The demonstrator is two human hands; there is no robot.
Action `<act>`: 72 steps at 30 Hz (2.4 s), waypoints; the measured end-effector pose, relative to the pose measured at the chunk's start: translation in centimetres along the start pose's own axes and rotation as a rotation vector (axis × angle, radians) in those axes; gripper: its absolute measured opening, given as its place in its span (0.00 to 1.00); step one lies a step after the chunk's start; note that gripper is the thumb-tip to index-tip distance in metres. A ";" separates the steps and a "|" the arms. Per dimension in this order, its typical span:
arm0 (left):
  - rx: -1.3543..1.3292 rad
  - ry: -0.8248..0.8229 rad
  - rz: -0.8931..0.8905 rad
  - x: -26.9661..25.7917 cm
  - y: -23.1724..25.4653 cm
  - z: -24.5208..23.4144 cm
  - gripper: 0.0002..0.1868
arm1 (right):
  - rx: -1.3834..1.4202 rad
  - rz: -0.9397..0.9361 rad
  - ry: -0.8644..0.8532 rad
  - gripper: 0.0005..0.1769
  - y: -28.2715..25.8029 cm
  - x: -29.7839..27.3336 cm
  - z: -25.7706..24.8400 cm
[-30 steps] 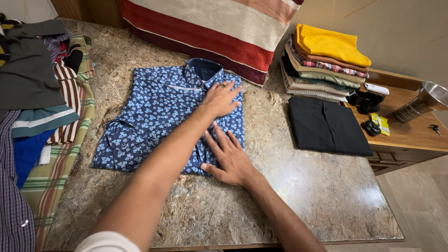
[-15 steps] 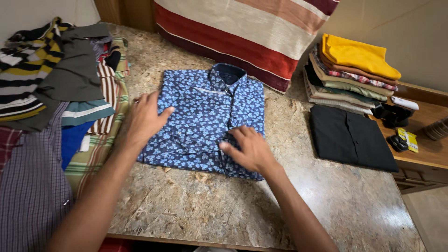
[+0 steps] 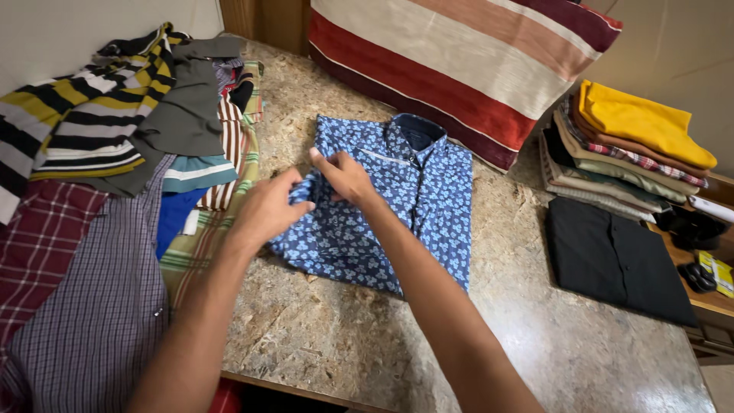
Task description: The person picks up a shirt, spreads it flat on a table, aligns the sleeves and body, and then folds the sides and bottom to form a neat rectangle.
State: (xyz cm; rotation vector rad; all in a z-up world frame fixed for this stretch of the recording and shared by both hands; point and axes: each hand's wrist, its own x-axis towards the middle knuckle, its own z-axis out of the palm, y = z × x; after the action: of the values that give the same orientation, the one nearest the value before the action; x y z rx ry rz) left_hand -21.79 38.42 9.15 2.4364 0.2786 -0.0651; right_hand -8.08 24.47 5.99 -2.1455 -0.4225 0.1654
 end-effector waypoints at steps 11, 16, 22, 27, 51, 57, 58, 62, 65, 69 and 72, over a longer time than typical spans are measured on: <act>-0.132 0.067 0.530 -3.6 4.9 2.9 0.22 | -0.022 0.005 0.182 0.26 8.2 7.4 0.1; -0.108 0.045 0.705 -4.4 6.9 5.4 0.21 | 0.296 -0.084 0.419 0.24 11.2 3.7 -4.0; -0.181 -0.022 0.792 -4.2 8.1 8.9 0.20 | -0.123 0.059 0.461 0.30 13.2 1.3 -8.4; -0.207 -0.095 0.669 -3.9 9.2 10.4 0.17 | -0.279 -0.050 0.414 0.35 14.5 2.9 -8.7; 0.456 -0.081 0.731 7.5 5.5 10.8 0.53 | -0.769 -0.225 0.155 0.44 13.0 -13.3 -13.7; 0.479 -0.094 0.712 7.1 5.6 10.8 0.53 | -0.843 -0.193 0.158 0.44 12.5 -14.4 -13.4; 0.481 -0.093 0.715 7.0 5.5 10.7 0.53 | -0.790 -0.216 0.159 0.42 12.4 -14.4 -13.6; 0.037 -0.093 0.531 7.3 4.0 10.0 0.26 | -0.078 -0.057 0.191 0.26 13.6 -15.4 -15.2; -0.179 -0.152 0.369 7.1 2.8 8.6 0.20 | -0.170 -0.162 0.204 0.30 15.1 -16.9 -16.9; -0.284 -0.380 0.427 6.3 2.5 5.4 0.27 | -0.218 -0.265 0.101 0.38 14.6 -18.8 -19.0; -0.127 -0.490 0.454 5.8 2.6 4.7 0.33 | -0.238 -0.335 -0.028 0.43 13.9 -19.1 -19.5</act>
State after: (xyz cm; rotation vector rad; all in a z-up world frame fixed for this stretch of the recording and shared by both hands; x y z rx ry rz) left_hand -15.45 34.60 6.46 2.2140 -0.4714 -0.4190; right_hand -17.27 -4.78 5.08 -2.2674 -0.8453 -0.0484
